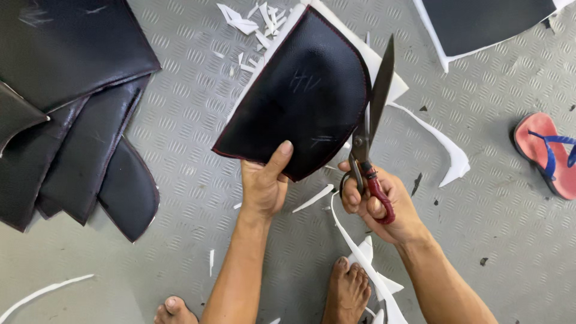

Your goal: The person uses shears to trim the edges of stacked black leather pieces, following a white template outline. They rotate and reposition the stack to cut along straight and curved edges, then trim a separate white foam strip into small pieces.

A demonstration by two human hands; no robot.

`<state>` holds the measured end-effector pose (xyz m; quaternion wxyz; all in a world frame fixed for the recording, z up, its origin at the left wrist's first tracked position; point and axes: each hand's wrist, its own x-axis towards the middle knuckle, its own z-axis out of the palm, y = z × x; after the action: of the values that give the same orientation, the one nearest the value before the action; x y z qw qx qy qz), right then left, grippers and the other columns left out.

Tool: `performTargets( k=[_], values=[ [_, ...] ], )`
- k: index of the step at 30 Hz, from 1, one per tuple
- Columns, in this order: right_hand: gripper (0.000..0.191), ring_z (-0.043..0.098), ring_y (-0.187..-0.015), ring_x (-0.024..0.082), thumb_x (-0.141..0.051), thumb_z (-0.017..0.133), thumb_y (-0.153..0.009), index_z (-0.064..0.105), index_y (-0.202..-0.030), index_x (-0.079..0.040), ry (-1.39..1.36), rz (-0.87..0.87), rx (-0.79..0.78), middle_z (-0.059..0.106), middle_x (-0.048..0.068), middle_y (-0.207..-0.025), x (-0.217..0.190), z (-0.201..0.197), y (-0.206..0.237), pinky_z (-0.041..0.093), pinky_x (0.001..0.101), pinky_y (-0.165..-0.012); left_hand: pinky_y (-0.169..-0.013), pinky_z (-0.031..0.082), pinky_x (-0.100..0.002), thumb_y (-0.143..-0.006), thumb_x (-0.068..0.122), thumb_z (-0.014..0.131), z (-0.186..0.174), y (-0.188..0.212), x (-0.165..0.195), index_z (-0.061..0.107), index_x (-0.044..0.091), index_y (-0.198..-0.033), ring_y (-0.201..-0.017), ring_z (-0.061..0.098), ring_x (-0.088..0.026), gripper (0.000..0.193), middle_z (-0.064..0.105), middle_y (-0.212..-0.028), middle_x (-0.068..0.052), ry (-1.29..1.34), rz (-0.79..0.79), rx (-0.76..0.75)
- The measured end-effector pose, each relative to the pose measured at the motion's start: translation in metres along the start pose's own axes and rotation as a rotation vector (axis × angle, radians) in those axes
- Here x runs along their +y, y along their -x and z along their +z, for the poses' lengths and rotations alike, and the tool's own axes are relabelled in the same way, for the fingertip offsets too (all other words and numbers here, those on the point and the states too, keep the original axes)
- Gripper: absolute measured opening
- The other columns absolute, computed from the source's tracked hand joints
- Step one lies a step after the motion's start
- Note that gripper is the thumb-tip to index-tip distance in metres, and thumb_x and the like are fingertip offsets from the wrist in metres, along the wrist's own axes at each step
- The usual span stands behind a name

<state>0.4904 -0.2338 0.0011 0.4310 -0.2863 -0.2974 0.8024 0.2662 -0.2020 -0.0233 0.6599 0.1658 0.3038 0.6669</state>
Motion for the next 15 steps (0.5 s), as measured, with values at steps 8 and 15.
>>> performTargets(
  k=[8, 15],
  values=[
    [0.090, 0.051, -0.083, 0.015, -0.046, 0.090, -0.080, 0.051, -0.143, 0.006, 0.079, 0.044, -0.007, 0.056, 0.003, -0.090, -0.009, -0.011, 0.003, 0.041, 0.0305, -0.073, -0.108, 0.054, -0.039, -0.093, -0.003, 0.073, -0.014, -0.009, 0.013, 0.054, 0.003, -0.141, -0.123, 0.064, -0.021, 0.052, 0.064, -0.134, -0.009, -0.070, 0.004, -0.034],
    [0.085, 0.051, -0.077, 0.016, -0.040, 0.090, -0.081, 0.054, -0.141, 0.007, 0.073, 0.103, -0.023, 0.055, 0.004, -0.085, -0.007, -0.020, 0.007, 0.042, 0.0314, -0.067, -0.114, 0.050, -0.040, -0.095, -0.005, 0.073, -0.026, -0.016, 0.025, 0.054, 0.002, -0.144, -0.128, 0.061, -0.023, 0.053, 0.062, -0.139, -0.011, -0.106, -0.007, -0.087]
  ],
)
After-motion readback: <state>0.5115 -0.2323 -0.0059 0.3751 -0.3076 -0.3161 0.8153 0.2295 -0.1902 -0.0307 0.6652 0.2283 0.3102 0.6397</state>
